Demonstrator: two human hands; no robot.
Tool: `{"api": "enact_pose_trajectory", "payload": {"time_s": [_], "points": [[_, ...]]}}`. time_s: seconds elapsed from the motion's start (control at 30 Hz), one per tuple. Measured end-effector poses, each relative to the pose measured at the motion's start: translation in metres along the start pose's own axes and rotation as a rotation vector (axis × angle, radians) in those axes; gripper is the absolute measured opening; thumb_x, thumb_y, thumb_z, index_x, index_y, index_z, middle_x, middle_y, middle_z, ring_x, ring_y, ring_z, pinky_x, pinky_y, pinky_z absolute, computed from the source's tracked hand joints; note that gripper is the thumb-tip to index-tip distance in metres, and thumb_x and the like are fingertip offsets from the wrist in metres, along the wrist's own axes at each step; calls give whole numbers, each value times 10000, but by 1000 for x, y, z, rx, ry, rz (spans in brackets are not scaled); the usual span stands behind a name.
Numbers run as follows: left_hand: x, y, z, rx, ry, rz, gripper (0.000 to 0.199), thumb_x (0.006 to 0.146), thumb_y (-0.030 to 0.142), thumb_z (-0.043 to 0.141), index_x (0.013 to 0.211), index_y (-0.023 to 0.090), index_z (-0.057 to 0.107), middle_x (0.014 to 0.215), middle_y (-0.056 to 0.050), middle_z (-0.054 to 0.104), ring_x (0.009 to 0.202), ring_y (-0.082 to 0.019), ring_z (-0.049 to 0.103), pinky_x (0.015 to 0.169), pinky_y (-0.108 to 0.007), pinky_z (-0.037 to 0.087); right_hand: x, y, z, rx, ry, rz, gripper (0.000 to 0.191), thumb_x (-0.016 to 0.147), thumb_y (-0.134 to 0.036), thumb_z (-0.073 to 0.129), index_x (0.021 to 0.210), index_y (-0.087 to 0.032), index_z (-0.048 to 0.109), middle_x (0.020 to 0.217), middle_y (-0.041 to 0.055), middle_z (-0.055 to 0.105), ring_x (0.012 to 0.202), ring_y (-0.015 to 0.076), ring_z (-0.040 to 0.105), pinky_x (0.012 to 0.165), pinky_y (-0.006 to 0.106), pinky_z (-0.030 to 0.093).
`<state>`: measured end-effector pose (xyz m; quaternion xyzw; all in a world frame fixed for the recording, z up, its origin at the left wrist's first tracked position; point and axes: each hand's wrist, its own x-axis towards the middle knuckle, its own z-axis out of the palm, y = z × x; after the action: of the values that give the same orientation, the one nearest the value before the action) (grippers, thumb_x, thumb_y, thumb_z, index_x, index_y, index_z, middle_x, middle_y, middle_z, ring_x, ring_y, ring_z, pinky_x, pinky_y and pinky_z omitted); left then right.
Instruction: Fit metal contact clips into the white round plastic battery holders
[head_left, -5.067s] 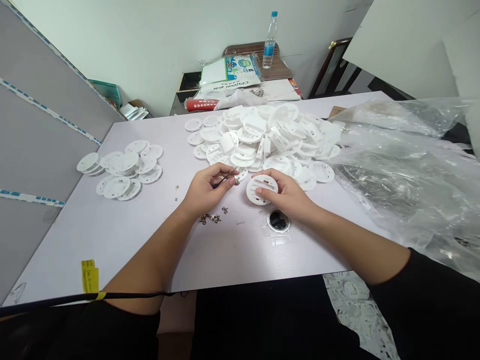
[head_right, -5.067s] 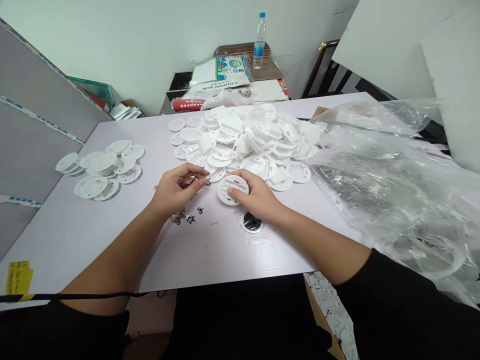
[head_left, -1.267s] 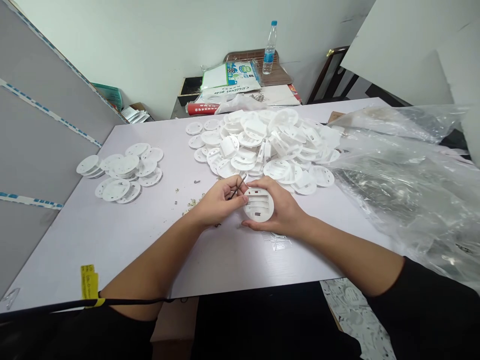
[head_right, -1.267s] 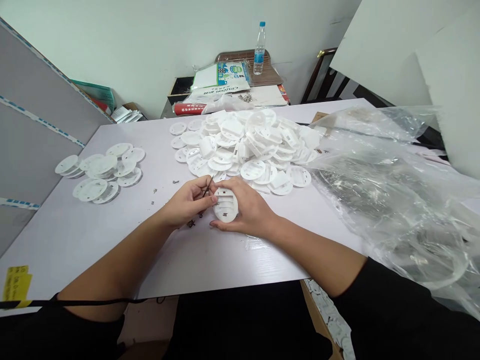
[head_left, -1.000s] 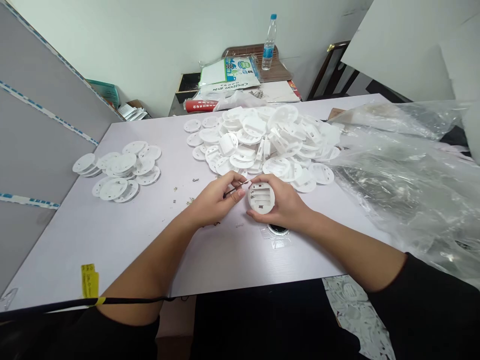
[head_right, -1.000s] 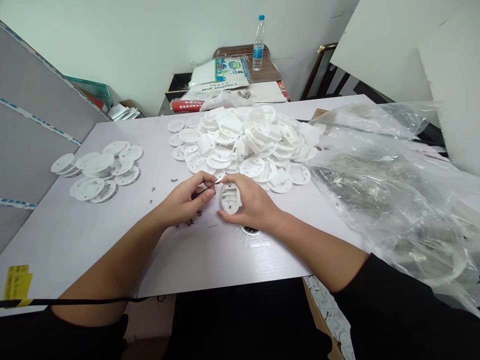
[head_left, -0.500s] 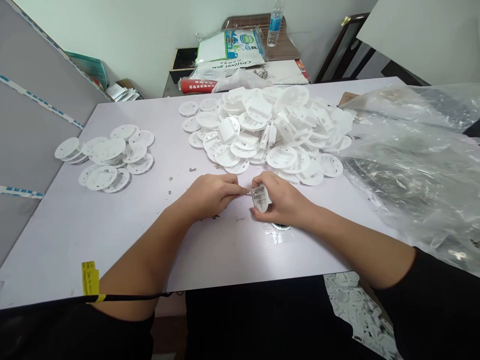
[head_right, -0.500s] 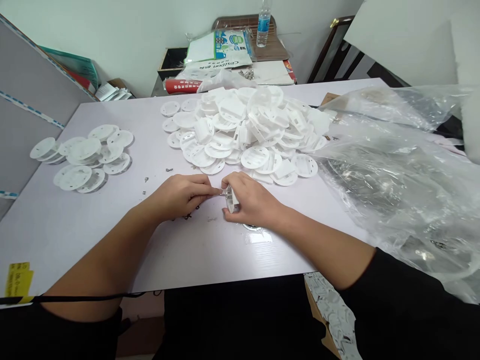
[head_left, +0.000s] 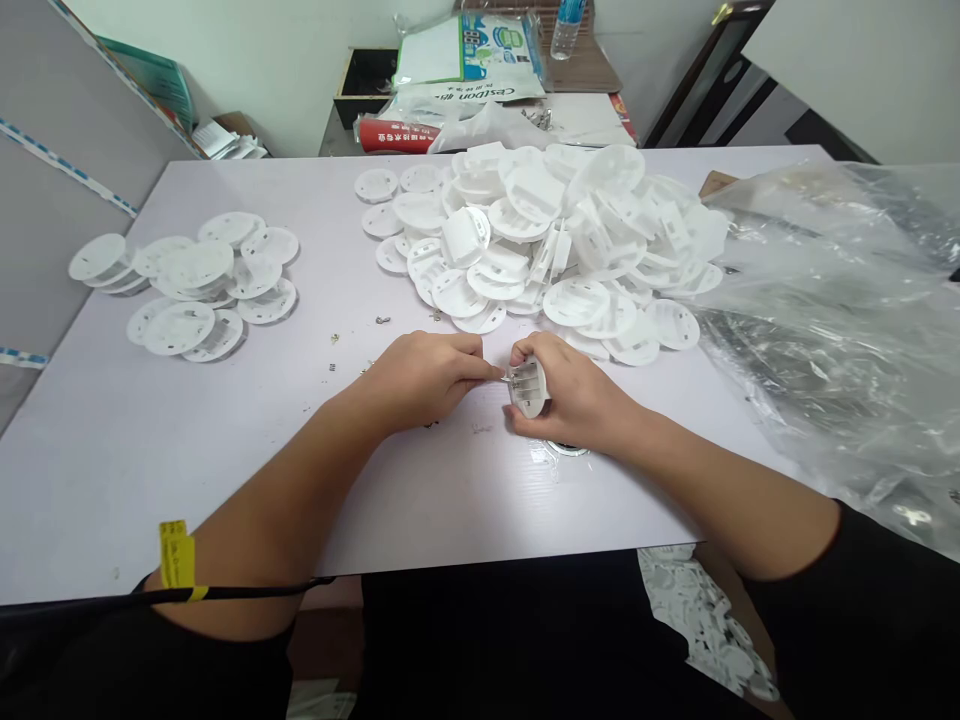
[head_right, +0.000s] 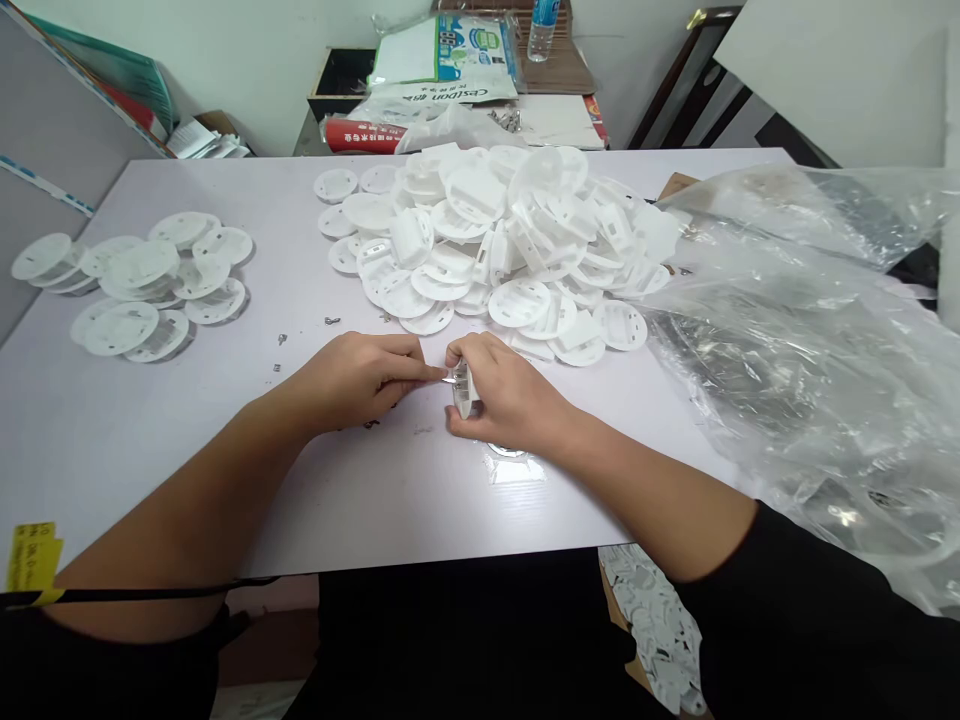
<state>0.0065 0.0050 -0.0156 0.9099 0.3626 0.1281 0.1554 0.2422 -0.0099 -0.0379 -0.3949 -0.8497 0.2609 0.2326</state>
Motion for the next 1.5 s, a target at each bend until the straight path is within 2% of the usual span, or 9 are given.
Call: {"api": "enact_pose_trajectory", "payload": {"time_s": [0.17, 0.4, 0.67, 0.9, 1.07, 1.2, 1.27, 1.37, 1.5], "points": [[1, 7, -2, 80, -45, -35, 352, 957, 194, 463, 1052, 287, 789, 785, 3, 628, 600, -92, 462, 524, -260, 288, 0, -4, -1, -7, -9, -2, 406, 756, -211, 695, 1074, -215, 442, 1018, 55, 560, 880, 193, 554, 593, 279, 469], [6, 19, -2, 226, -55, -70, 322, 751, 23, 505, 866, 227, 726, 690, 12, 501, 506, -93, 220, 468, -287, 158, 3, -6, 0, -23, 7, -20, 397, 745, -203, 695, 1041, -210, 430, 988, 56, 562, 874, 207, 548, 661, 311, 465], [15, 22, 1, 186, -98, -78, 311, 697, 2, 507, 829, 205, 701, 679, -6, 471, 508, -91, 205, 499, -306, 148, 1, 4, 6, 75, 7, 33, 412, 742, -268, 702, 1009, -227, 391, 974, 39, 537, 706, 152, 500, 589, 292, 404], [12, 19, 7, 198, -56, -56, 323, 738, 33, 525, 905, 229, 720, 701, -4, 490, 511, -94, 195, 487, -300, 141, 1, 4, 5, 61, 25, 39, 424, 717, -269, 712, 996, -227, 395, 929, 26, 544, 725, 164, 508, 615, 300, 400], [5, 16, 3, 270, -93, -9, 327, 814, 111, 536, 988, 269, 764, 685, -3, 518, 499, -93, 196, 484, -294, 132, -1, 5, 7, 55, 29, 1, 420, 728, -280, 712, 1011, -229, 406, 985, 37, 564, 809, 188, 556, 679, 322, 445], [0, 8, -4, 328, -94, -12, 485, 850, 110, 520, 1205, 359, 738, 602, 11, 495, 480, -99, 199, 490, -294, 131, -2, 6, 6, 47, 45, 0, 429, 721, -267, 711, 1021, -226, 407, 968, 37, 562, 752, 171, 533, 642, 311, 433], [-1, 4, -6, 304, -72, -40, 476, 901, 149, 500, 1264, 374, 712, 601, 14, 508, 484, -101, 264, 487, -287, 149, -1, 6, 6, 43, 45, 1, 430, 722, -270, 707, 1026, -227, 406, 973, 39, 558, 720, 161, 507, 612, 303, 417], [0, 2, -6, 209, -56, -25, 405, 964, 226, 463, 1230, 372, 731, 672, 5, 560, 529, -100, 367, 486, -268, 191, -1, 5, 6, 61, 38, 0, 432, 717, -259, 701, 1024, -230, 399, 977, 40, 562, 744, 168, 515, 609, 300, 419], [3, 6, -2, 161, -65, 30, 380, 971, 231, 455, 1179, 329, 757, 697, -6, 563, 530, -95, 349, 488, -263, 208, -1, 6, 6, 48, 43, 5, 422, 724, -264, 695, 1025, -231, 402, 975, 40, 558, 761, 178, 527, 634, 316, 433]]}}
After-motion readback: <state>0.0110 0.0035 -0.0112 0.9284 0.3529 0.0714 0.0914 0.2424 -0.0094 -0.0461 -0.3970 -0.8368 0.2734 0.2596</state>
